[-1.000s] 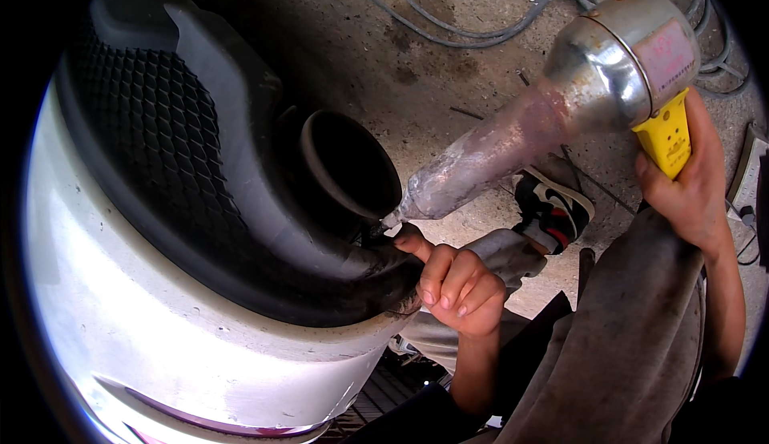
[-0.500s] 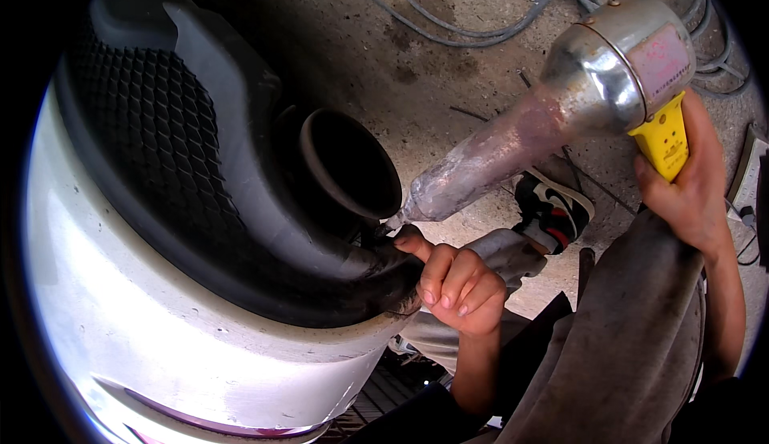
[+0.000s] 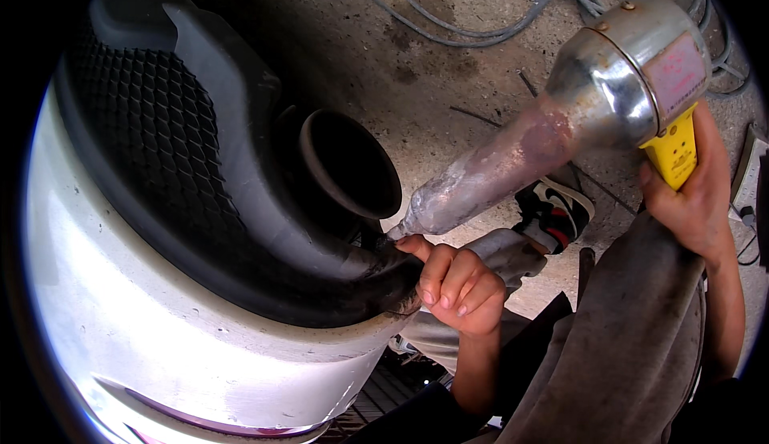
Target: The person uses a heat gun and a metal rod to work on a damaged area of a white car's rear bumper. They repeatedly heat the plastic and press the rod into the gap to adjust the fit.
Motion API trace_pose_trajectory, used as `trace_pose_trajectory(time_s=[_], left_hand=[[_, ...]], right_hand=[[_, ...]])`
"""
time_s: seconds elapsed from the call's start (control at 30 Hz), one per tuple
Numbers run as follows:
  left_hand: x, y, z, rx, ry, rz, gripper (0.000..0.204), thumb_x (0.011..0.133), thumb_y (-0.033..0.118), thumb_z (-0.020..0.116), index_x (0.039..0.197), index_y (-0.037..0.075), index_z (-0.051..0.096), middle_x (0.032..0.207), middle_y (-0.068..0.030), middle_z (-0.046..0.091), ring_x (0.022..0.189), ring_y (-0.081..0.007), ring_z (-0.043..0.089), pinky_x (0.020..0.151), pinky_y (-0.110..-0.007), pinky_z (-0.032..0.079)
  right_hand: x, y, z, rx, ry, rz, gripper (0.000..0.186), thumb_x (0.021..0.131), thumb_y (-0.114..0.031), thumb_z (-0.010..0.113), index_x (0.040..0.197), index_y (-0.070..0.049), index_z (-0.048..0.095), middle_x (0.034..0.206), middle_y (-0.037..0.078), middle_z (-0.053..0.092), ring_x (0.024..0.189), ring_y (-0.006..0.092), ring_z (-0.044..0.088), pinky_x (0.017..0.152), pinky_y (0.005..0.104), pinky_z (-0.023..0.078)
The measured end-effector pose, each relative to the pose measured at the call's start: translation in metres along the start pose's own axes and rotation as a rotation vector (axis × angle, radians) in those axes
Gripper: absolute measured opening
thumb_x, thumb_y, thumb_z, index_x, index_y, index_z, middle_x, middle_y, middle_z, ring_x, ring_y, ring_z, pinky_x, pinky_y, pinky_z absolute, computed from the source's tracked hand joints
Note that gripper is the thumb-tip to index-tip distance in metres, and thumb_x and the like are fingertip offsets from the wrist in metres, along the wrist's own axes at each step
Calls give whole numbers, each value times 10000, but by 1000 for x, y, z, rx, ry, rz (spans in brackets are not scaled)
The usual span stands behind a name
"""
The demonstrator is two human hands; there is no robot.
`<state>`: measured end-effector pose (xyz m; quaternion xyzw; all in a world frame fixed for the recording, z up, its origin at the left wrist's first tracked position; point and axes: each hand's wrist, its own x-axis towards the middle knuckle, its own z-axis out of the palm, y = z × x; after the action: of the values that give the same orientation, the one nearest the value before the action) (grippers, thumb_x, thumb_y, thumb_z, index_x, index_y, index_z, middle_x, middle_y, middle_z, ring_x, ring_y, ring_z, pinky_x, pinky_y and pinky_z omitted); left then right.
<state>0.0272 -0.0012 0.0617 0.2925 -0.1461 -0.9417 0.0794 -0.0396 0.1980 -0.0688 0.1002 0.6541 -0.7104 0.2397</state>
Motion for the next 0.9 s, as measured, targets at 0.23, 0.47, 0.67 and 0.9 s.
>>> trace_pose_trajectory(time_s=[0.23,0.47,0.67,0.9], left_hand=[[5,-4,-1,14,-82,-27,375,892,117,404,1260,126,475,748,21,481,682,-82,474,593,-243,426],[1,1,0,-8,5,-6,378,863,88,439,1214,186,537,670,40,483,657,-98,465,549,-229,419],[1,-2,-3,16,-73,-3,366,892,123,401,1249,123,483,749,23,486,684,-88,471,585,-245,426],[-1,-2,1,-15,9,3,371,875,91,418,1217,179,532,680,37,479,657,-95,463,558,-231,418]], right_hand=[[6,-13,-8,-151,-53,-109,504,633,-58,580,1123,-6,473,945,69,530,864,152,515,809,273,404],[0,-8,-2,-135,-35,-107,511,639,-57,582,1133,-2,468,955,70,541,882,151,525,815,269,407],[0,-5,-10,-162,-19,-213,541,633,-35,558,1162,7,451,923,56,541,850,125,527,770,244,416],[-3,-4,-12,-98,-7,-153,531,639,-41,548,1159,10,453,920,44,532,841,113,512,763,231,407]])
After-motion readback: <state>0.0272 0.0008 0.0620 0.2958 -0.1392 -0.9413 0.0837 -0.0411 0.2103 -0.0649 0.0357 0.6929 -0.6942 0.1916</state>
